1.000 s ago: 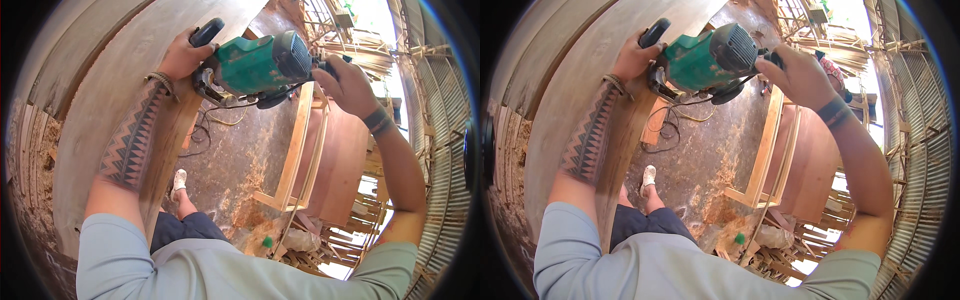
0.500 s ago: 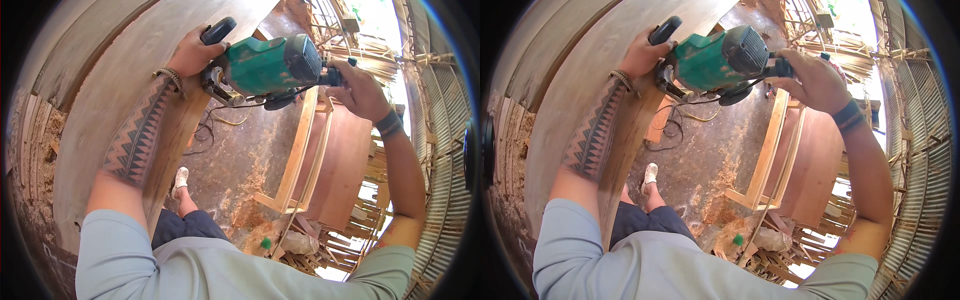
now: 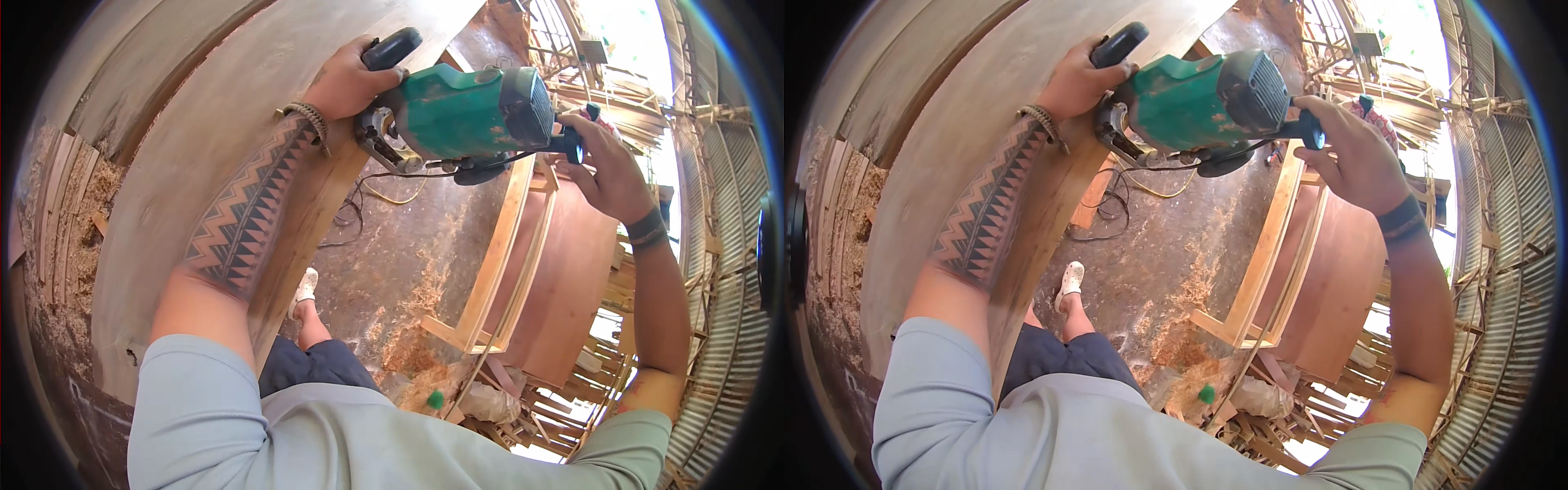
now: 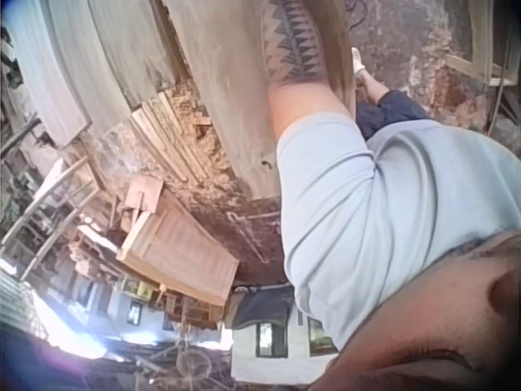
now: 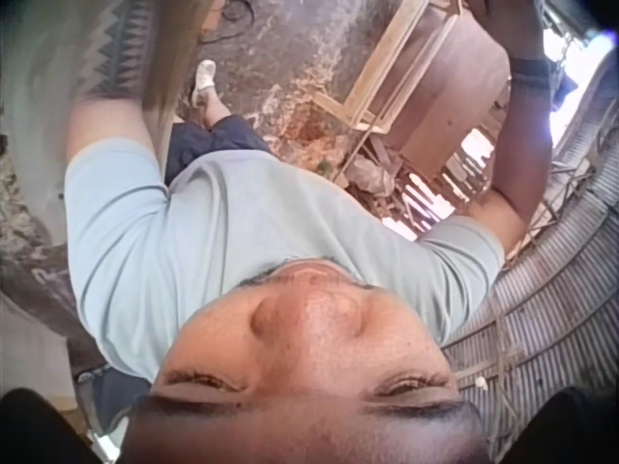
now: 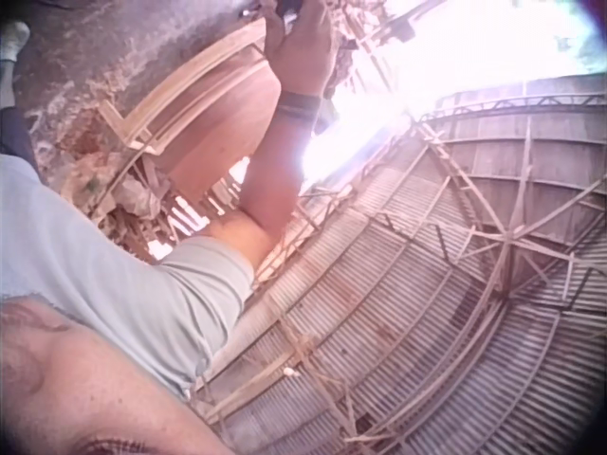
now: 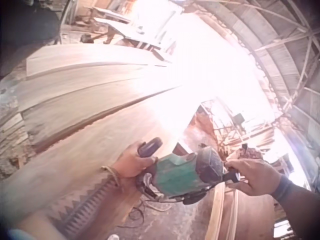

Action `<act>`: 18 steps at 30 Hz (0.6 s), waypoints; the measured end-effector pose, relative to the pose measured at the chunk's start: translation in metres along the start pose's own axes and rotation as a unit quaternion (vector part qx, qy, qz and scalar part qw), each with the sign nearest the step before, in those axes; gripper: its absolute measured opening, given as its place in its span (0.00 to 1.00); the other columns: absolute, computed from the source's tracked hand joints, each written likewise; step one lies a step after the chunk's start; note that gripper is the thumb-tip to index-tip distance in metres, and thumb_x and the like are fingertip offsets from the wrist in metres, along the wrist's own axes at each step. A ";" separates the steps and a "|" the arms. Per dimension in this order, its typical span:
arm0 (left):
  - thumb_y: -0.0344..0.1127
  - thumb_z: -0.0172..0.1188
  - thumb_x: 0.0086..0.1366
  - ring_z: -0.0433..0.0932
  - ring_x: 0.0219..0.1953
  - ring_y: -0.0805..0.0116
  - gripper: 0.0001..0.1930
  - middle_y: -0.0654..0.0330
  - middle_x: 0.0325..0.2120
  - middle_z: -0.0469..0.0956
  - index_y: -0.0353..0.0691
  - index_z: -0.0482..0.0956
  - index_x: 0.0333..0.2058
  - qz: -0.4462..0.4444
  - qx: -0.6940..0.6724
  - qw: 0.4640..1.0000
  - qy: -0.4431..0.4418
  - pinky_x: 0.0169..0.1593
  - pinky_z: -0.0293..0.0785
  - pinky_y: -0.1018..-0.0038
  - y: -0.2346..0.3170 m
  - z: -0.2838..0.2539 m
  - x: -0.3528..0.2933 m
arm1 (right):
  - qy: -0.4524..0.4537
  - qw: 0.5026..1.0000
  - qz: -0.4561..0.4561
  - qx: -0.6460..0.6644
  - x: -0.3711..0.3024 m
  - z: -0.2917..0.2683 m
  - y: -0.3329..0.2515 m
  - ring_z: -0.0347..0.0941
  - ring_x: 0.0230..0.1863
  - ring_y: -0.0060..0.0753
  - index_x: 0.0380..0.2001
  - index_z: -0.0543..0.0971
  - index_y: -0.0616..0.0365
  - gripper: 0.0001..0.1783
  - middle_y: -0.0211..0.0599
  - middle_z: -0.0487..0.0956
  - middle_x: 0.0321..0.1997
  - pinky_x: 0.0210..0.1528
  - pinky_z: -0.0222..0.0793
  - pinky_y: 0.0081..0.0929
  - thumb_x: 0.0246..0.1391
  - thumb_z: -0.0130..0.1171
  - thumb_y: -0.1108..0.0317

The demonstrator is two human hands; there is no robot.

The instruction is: The person uncoils a power cord, picks up an electric wood router, and plugs it into an extension outlet. They then adjust wooden planks on a work surface and position the router on top of a board.

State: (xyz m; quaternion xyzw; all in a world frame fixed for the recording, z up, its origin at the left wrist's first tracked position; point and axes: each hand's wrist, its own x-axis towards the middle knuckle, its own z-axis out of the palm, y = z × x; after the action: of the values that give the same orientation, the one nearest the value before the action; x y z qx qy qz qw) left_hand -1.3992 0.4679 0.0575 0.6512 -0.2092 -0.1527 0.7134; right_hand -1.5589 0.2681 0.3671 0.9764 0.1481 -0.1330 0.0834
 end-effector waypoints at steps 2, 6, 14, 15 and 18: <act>0.40 0.70 0.60 0.77 0.38 0.73 0.26 0.60 0.37 0.78 0.31 0.75 0.52 0.001 -0.018 1.000 0.008 0.44 0.75 0.75 -0.002 0.006 0.003 | -0.014 0.999 0.003 -0.049 0.000 0.000 -0.001 0.80 0.43 0.51 0.59 0.70 0.57 0.27 0.47 0.81 0.41 0.48 0.74 0.43 0.60 0.63 0.59; 0.37 0.68 0.61 0.78 0.37 0.74 0.25 0.61 0.37 0.79 0.29 0.74 0.53 0.000 -0.032 0.999 -0.021 0.43 0.76 0.75 -0.007 0.000 0.006 | -0.060 0.977 0.205 -0.001 0.015 0.004 -0.009 0.79 0.38 0.50 0.51 0.73 0.63 0.28 0.50 0.80 0.36 0.43 0.72 0.40 0.62 0.60 0.48; 0.36 0.67 0.63 0.79 0.37 0.75 0.23 0.61 0.37 0.79 0.30 0.72 0.53 0.006 -0.075 0.997 -0.018 0.41 0.76 0.75 -0.021 0.003 0.009 | 0.009 0.994 0.080 0.070 -0.002 -0.009 -0.009 0.80 0.44 0.37 0.56 0.72 0.59 0.29 0.43 0.81 0.42 0.49 0.74 0.35 0.56 0.69 0.57; 0.36 0.67 0.63 0.78 0.36 0.75 0.23 0.62 0.37 0.78 0.30 0.73 0.52 0.007 -0.074 0.997 -0.016 0.41 0.76 0.75 -0.020 0.004 0.008 | 0.001 0.993 0.069 0.091 -0.004 -0.009 -0.006 0.81 0.46 0.35 0.56 0.72 0.59 0.29 0.43 0.81 0.43 0.50 0.74 0.34 0.55 0.69 0.59; 0.37 0.68 0.63 0.77 0.35 0.75 0.23 0.63 0.36 0.78 0.31 0.73 0.52 0.006 -0.056 0.998 -0.013 0.40 0.76 0.75 -0.014 0.005 0.006 | 0.017 0.991 0.062 0.119 -0.004 -0.006 -0.004 0.81 0.42 0.36 0.57 0.72 0.59 0.28 0.44 0.81 0.38 0.45 0.75 0.35 0.58 0.66 0.60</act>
State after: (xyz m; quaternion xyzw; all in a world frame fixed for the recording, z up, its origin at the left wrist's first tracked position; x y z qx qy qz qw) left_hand -1.3954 0.4591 0.0445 0.6068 -0.2134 -0.1683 0.7469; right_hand -1.5629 0.2723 0.3732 0.9888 0.0719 -0.1281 -0.0280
